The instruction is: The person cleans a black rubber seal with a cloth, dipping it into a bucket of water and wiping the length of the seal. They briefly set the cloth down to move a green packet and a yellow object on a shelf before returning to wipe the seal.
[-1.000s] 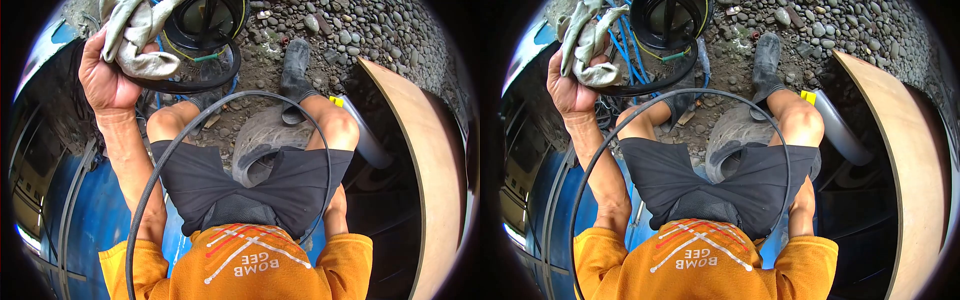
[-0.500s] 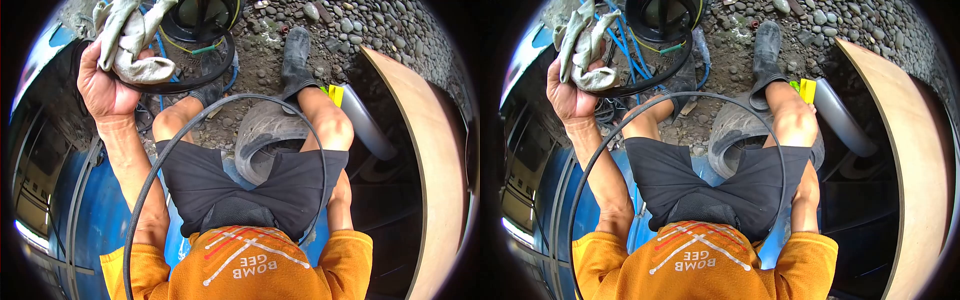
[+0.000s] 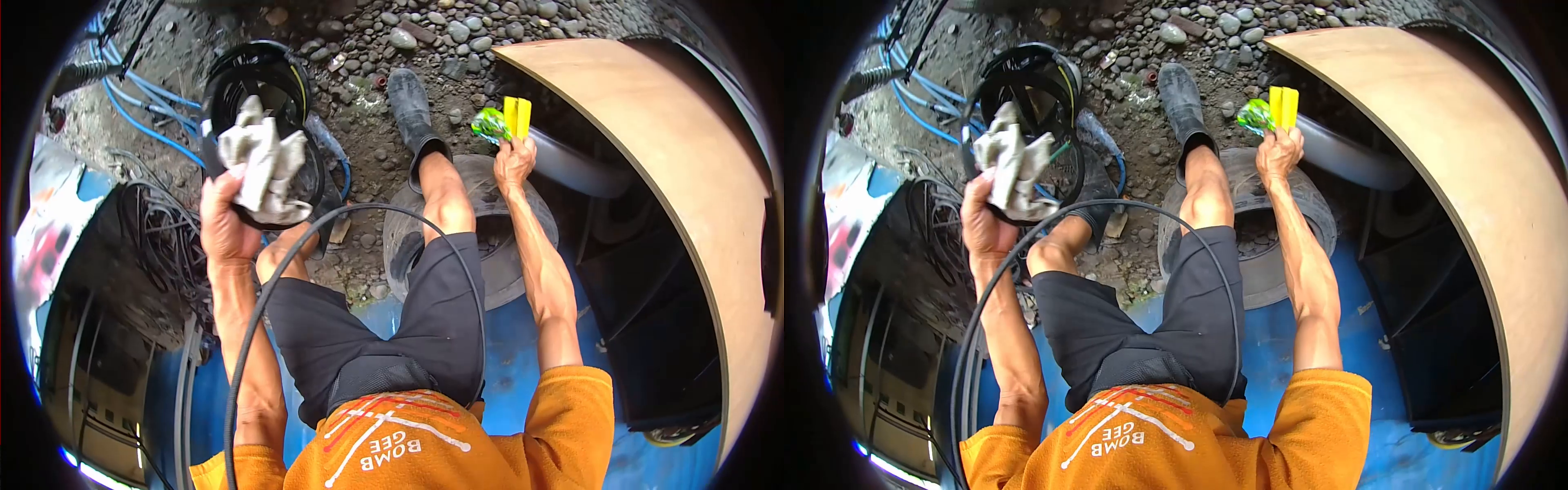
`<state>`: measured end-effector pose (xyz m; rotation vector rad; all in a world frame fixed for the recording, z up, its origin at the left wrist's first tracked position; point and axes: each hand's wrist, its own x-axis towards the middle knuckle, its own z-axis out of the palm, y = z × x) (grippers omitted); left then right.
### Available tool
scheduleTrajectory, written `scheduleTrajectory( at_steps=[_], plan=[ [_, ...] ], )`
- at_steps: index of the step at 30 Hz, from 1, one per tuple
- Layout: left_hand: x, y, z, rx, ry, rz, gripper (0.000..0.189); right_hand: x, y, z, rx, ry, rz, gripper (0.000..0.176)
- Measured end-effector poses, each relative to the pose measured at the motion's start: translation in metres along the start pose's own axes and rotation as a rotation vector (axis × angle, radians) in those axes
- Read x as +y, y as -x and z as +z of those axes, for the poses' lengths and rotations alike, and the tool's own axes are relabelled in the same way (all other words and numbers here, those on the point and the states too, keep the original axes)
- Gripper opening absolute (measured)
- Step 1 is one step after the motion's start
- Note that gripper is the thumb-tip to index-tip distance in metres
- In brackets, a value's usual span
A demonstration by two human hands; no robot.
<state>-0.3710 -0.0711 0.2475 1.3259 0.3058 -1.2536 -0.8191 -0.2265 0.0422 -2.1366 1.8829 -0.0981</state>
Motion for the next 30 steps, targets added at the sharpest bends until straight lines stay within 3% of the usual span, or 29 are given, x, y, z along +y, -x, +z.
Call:
scheduleTrajectory(
  at_steps=[4, 5, 6, 8, 14, 18, 21, 25, 30],
  plan=[
    [-0.008, 0.000, 0.067, -0.152, -0.123, -0.043, 0.040, -0.054, -0.034, -0.037, -0.012, -0.305, -0.079, 0.013],
    [-0.010, -0.004, 0.066, -0.201, -0.125, -0.107, 0.051, -0.070, -0.040, -0.047, -0.033, -0.376, -0.085, 0.012],
    [-0.013, -0.002, 0.077, -0.219, -0.141, -0.086, 0.042, -0.088, -0.045, -0.057, -0.039, -0.412, -0.088, 0.012],
    [-0.012, 0.005, 0.100, -0.263, -0.158, -0.085, 0.044, -0.116, -0.048, -0.062, 0.049, -0.440, -0.159, 0.012],
    [-0.012, 0.016, 0.119, -0.296, -0.137, -0.124, 0.080, -0.210, -0.030, -0.100, 0.018, -0.491, -0.155, 0.012],
    [-0.010, 0.018, 0.105, -0.328, -0.195, -0.156, 0.093, -0.223, -0.028, -0.112, -0.051, -0.566, -0.369, 0.013],
    [-0.013, 0.018, 0.094, -0.340, -0.284, -0.203, 0.094, -0.227, -0.030, -0.120, -0.174, -0.606, -0.357, 0.010],
    [-0.029, 0.020, 0.084, -0.420, -0.267, -0.179, 0.092, -0.229, -0.029, -0.137, -0.209, -0.508, -0.477, 0.008],
    [-0.038, 0.026, 0.084, -0.554, -0.509, -0.072, 0.097, -0.235, -0.034, -0.161, -0.290, -0.432, -0.617, 0.009]
  ],
)
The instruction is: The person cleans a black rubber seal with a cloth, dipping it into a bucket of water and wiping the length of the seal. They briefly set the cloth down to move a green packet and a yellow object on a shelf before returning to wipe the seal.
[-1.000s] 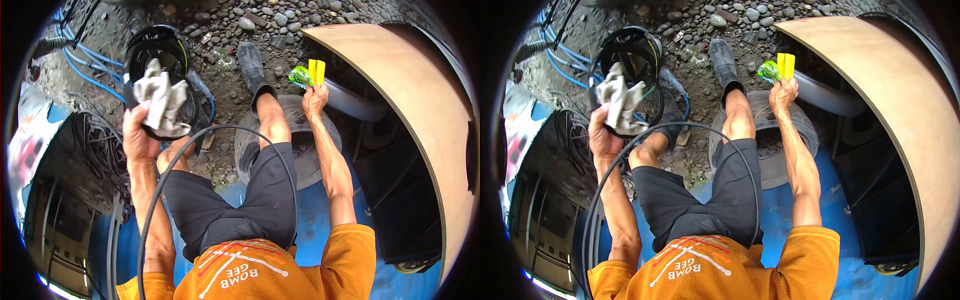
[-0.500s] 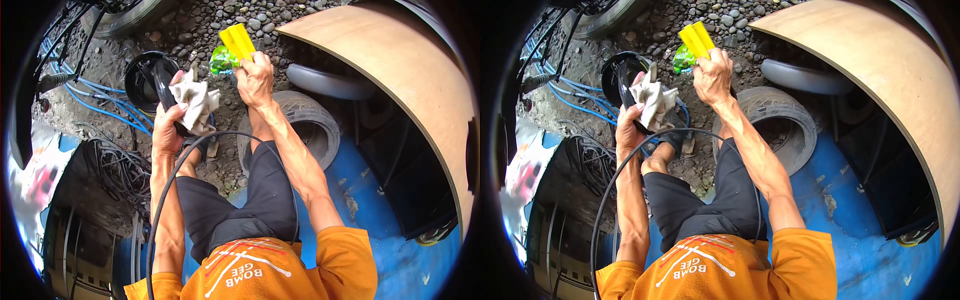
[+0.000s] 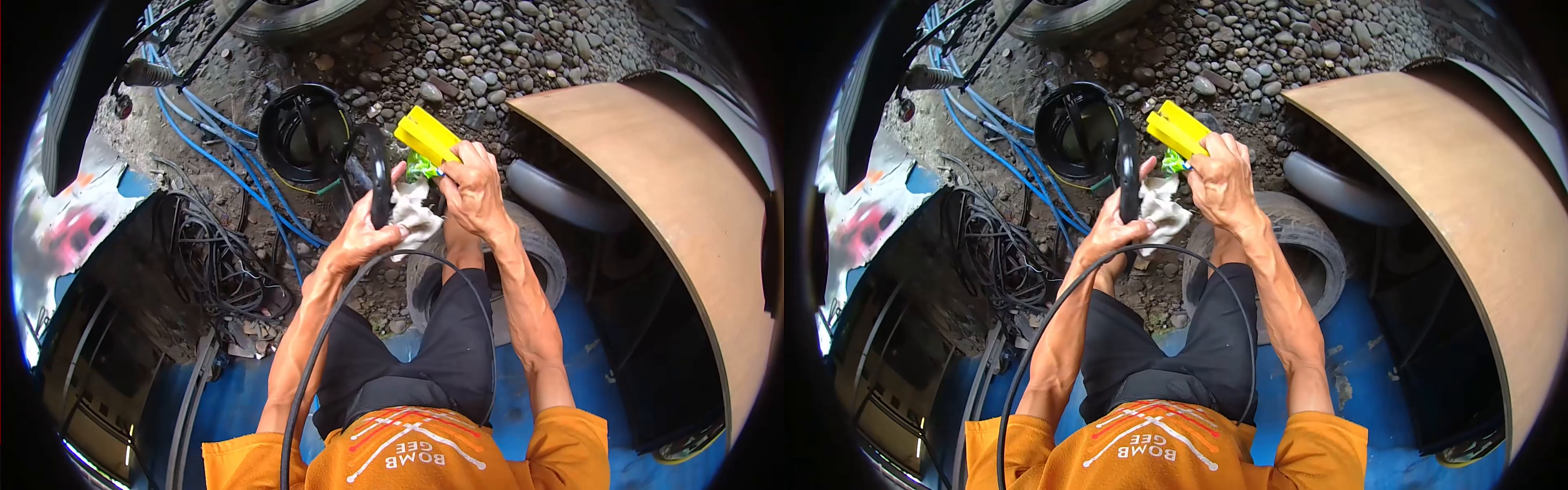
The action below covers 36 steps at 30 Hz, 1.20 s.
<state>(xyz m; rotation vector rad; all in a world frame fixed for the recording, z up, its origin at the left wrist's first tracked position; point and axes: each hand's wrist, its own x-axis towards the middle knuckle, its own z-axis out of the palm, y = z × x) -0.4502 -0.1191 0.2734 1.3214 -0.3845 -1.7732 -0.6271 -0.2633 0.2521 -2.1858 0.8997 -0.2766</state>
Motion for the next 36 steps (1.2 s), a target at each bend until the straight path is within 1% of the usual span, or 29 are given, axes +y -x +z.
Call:
scheduleTrajectory(
  at_steps=[2, 3, 6, 8, 11, 12, 14, 15, 16, 17, 18, 19, 21, 22, 24, 26, 27, 28, 30, 31, 32, 33, 34, 36],
  plan=[
    [0.003, -0.005, 0.004, 0.001, -0.095, 0.125, 0.099, -0.003, -0.004, -0.006, -0.032, -0.050, -0.041, 0.007],
    [0.004, -0.002, 0.007, 0.019, -0.055, 0.049, 0.100, -0.005, -0.005, -0.010, -0.063, -0.071, -0.056, 0.007],
    [-0.004, -0.006, 0.000, 0.037, -0.200, 0.180, 0.100, -0.012, -0.007, -0.014, -0.128, -0.104, -0.073, 0.006],
    [0.000, -0.006, -0.002, 0.051, -0.183, 0.176, 0.100, -0.014, -0.007, -0.012, -0.138, -0.104, -0.079, 0.007],
    [0.002, -0.003, -0.002, 0.076, -0.172, 0.179, 0.098, -0.012, -0.002, -0.008, -0.045, -0.129, -0.045, 0.007],
    [0.001, 0.002, -0.004, 0.093, -0.108, 0.131, 0.097, -0.010, 0.000, -0.007, -0.010, -0.135, -0.032, 0.007],
    [-0.003, 0.004, -0.003, 0.063, 0.024, 0.032, 0.095, 0.001, 0.010, -0.004, 0.081, -0.103, -0.015, 0.009],
    [-0.003, 0.003, 0.000, 0.087, 0.040, 0.037, 0.094, 0.012, 0.017, -0.004, 0.087, -0.116, 0.002, 0.012],
    [-0.002, 0.003, 0.003, 0.109, 0.058, 0.044, 0.093, 0.016, 0.026, -0.005, 0.186, -0.096, 0.036, 0.013],
    [0.001, 0.005, 0.003, 0.116, 0.051, 0.030, 0.093, 0.021, 0.036, -0.011, 0.170, -0.101, 0.110, 0.013],
    [0.004, 0.008, 0.000, 0.127, 0.041, 0.020, 0.092, 0.027, 0.050, -0.012, 0.218, -0.080, 0.161, 0.013],
    [0.002, 0.012, -0.004, 0.138, 0.086, 0.031, 0.092, 0.027, 0.065, -0.017, 0.294, -0.086, 0.243, 0.012],
    [0.006, 0.018, -0.005, 0.161, 0.144, 0.044, 0.090, 0.026, 0.095, -0.029, 0.388, -0.009, 0.341, 0.012],
    [0.013, 0.022, -0.002, 0.167, 0.160, 0.049, 0.089, 0.022, 0.112, -0.036, 0.436, 0.041, 0.382, 0.013],
    [0.021, 0.032, -0.007, 0.071, 0.216, 0.069, 0.084, 0.015, 0.149, -0.048, 0.516, 0.089, 0.521, 0.012],
    [0.024, 0.041, -0.014, 0.117, 0.144, 0.075, 0.081, 0.000, 0.191, -0.064, 0.628, 0.149, 0.598, 0.014],
    [0.023, 0.045, -0.023, 0.128, 0.151, 0.070, 0.076, -0.001, 0.216, -0.063, 0.763, 0.112, 0.617, 0.015],
    [0.017, 0.046, -0.037, 0.139, 0.158, 0.068, 0.071, -0.014, 0.239, -0.076, 0.790, 0.075, 0.728, 0.020],
    [-0.016, 0.035, -0.103, 0.120, 0.118, 0.006, 0.057, -0.019, 0.295, -0.084, 0.928, 0.020, 0.779, 0.025],
    [-0.017, 0.034, -0.119, 0.077, 0.081, -0.042, 0.051, -0.043, 0.307, -0.110, 0.960, -0.008, 0.937, 0.025],
    [-0.014, 0.030, -0.130, 0.041, 0.041, -0.087, 0.046, -0.018, 0.339, -0.090, 1.235, -0.013, 0.816, 0.024],
    [-0.013, 0.030, -0.134, 0.120, -0.020, -0.113, 0.036, -0.047, 0.345, -0.126, 1.345, -0.257, 0.928, 0.024],
    [-0.012, 0.031, -0.138, 0.199, -0.079, -0.144, 0.030, -0.076, 0.355, -0.167, 1.280, -0.134, 0.983, 0.024],
    [0.001, 0.023, -0.118, 0.247, -0.051, -0.170, 0.031, -0.115, 0.377, -0.226, 1.357, -0.081, 0.993, 0.023]
  ],
)
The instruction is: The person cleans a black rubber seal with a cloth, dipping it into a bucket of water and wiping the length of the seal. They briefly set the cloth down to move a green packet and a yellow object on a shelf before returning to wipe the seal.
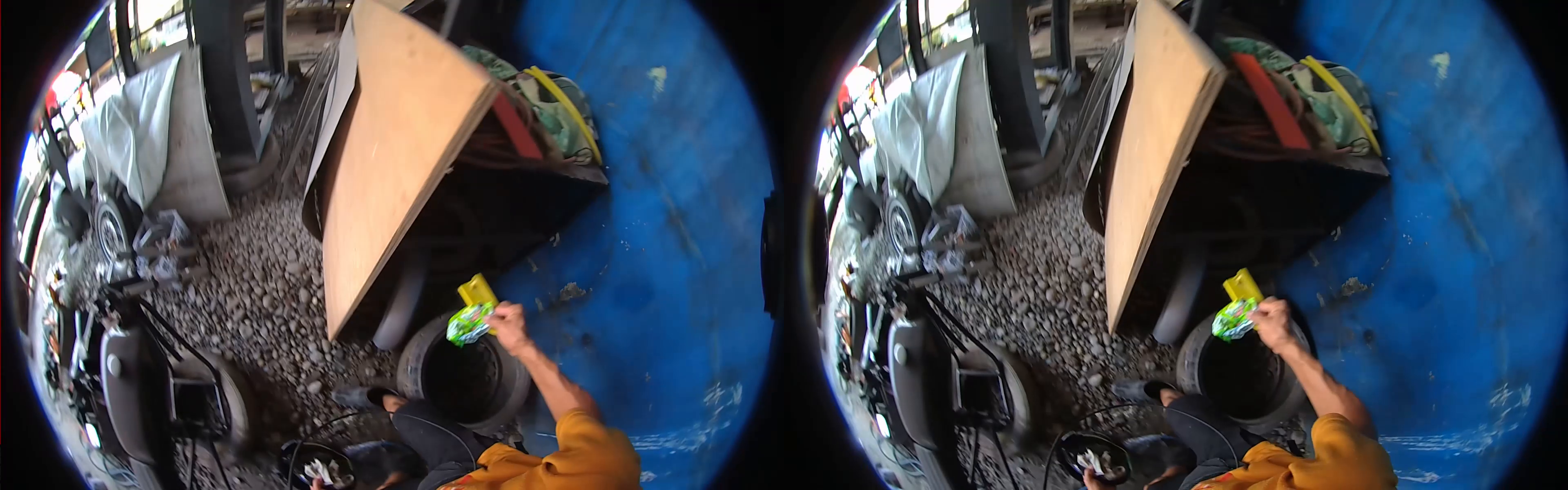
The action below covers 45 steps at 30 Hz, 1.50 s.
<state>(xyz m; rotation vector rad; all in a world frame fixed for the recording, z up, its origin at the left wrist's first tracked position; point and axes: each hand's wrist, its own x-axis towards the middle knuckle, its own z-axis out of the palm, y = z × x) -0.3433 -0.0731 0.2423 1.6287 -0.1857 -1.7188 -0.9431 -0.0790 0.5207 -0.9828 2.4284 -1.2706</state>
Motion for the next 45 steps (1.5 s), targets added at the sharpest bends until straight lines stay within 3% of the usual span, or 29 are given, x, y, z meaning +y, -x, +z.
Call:
scheduleTrajectory(
  at_steps=[2, 5, 7, 10, 12, 13, 16, 18, 19, 23, 27, 34, 39, 42, 44, 45],
  plan=[
    [0.012, -0.004, 0.027, -0.035, 0.068, -0.038, 0.031, -0.044, -0.022, -0.043, 0.116, -0.208, -0.039, 0.020],
    [0.030, -0.007, 0.058, -0.096, 0.135, -0.073, 0.033, -0.143, -0.055, -0.113, 0.228, -0.245, -0.016, 0.009],
    [0.039, -0.006, 0.073, -0.132, 0.155, -0.089, 0.034, -0.207, -0.088, -0.148, 0.205, -0.413, 0.040, 0.019],
    [0.053, -0.002, 0.092, -0.168, 0.183, -0.105, 0.035, -0.245, -0.185, -0.204, 0.132, -0.524, 0.166, 0.018],
    [0.059, -0.002, 0.097, -0.180, 0.200, -0.114, 0.036, -0.266, -0.226, -0.212, 0.147, -0.584, 0.165, 0.003],
    [0.060, -0.002, 0.100, -0.182, 0.205, -0.118, 0.037, -0.279, -0.241, -0.212, 0.157, -0.611, 0.116, 0.014],
    [0.064, -0.001, 0.103, -0.184, 0.211, -0.134, 0.038, -0.260, -0.332, -0.215, 0.371, -0.497, 0.048, 0.014],
    [0.066, -0.001, 0.102, -0.184, 0.211, -0.145, 0.040, -0.259, -0.353, -0.209, 0.578, -0.259, -0.038, 0.015],
    [0.067, -0.001, 0.102, -0.182, 0.209, -0.148, 0.040, -0.244, -0.375, -0.208, 0.621, -0.297, -0.004, 0.016],
    [0.071, 0.001, 0.103, -0.170, 0.220, -0.162, 0.043, -0.194, -0.400, -0.193, 0.523, -0.570, 0.283, 0.041],
    [0.077, 0.004, 0.105, -0.162, 0.218, -0.176, 0.045, -0.144, -0.408, -0.209, 0.572, -0.295, 0.390, 0.030],
    [0.082, 0.002, 0.109, -0.165, 0.197, -0.209, 0.050, -0.125, -0.390, -0.211, 0.554, -0.014, 0.149, 0.033],
    [0.081, 0.005, 0.102, -0.168, 0.194, -0.229, 0.054, -0.128, -0.367, -0.209, 0.613, 0.146, -0.082, 0.047],
    [0.081, 0.011, 0.090, -0.173, 0.208, -0.238, 0.056, -0.122, -0.366, -0.215, 0.607, 0.208, -0.020, 0.039],
    [0.081, 0.015, 0.073, -0.190, 0.237, -0.238, 0.057, -0.112, -0.364, -0.215, 0.817, 0.343, -0.136, 0.034],
    [0.078, 0.017, 0.058, -0.195, 0.251, -0.235, 0.058, -0.094, -0.369, -0.215, 1.023, 0.311, -0.294, 0.029]
  ],
)
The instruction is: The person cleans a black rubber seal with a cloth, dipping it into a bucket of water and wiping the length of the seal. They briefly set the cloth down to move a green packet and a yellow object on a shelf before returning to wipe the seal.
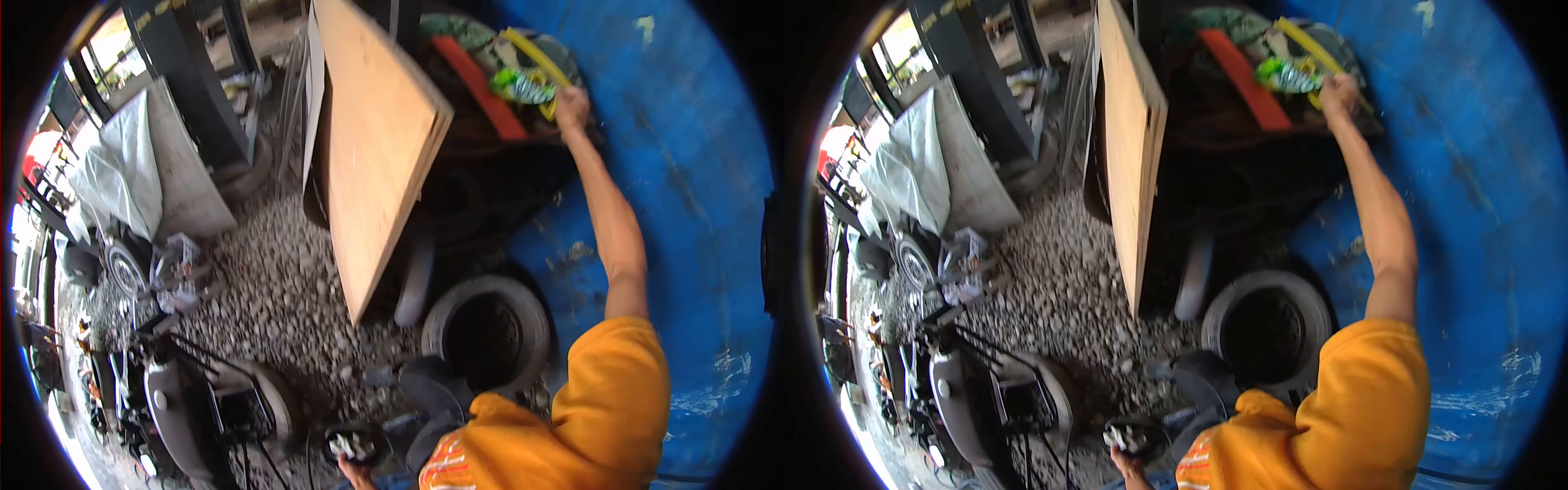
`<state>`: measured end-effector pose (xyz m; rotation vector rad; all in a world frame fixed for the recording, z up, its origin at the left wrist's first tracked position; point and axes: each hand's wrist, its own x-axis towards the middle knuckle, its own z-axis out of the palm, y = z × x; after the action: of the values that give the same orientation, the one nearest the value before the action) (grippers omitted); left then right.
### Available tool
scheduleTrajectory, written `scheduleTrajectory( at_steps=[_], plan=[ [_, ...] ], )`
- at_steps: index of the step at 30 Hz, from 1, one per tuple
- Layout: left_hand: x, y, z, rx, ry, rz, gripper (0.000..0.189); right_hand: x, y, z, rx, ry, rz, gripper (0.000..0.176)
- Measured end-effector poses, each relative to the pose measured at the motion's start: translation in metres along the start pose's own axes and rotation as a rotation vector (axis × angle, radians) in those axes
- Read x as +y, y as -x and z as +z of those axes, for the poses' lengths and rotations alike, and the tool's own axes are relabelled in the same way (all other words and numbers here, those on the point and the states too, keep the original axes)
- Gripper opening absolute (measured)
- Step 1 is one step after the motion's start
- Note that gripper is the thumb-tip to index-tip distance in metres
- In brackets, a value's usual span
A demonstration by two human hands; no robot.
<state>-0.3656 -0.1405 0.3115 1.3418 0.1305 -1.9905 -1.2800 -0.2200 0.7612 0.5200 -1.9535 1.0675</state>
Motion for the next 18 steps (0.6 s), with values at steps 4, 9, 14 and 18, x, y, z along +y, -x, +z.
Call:
scheduleTrajectory(
  at_steps=[4, 9, 14, 18],
  plan=[
    [-0.004, -0.015, -0.060, -0.048, 0.032, -0.015, 0.049, -0.036, 0.084, -0.066, 0.031, -0.327, -0.083, 0.013],
    [-0.005, -0.003, -0.064, -0.008, 0.024, 0.094, 0.051, -0.028, 0.283, -0.101, -0.384, -0.305, -0.054, 0.009],
    [0.003, 0.017, -0.054, 0.073, -0.030, 0.129, 0.048, 0.089, 0.532, -0.103, -1.287, 0.116, 0.763, 0.011],
    [0.007, 0.023, -0.064, 0.041, -0.070, 0.130, 0.048, 0.131, 0.662, -0.125, -1.580, 0.495, 1.049, 0.022]
  ],
)
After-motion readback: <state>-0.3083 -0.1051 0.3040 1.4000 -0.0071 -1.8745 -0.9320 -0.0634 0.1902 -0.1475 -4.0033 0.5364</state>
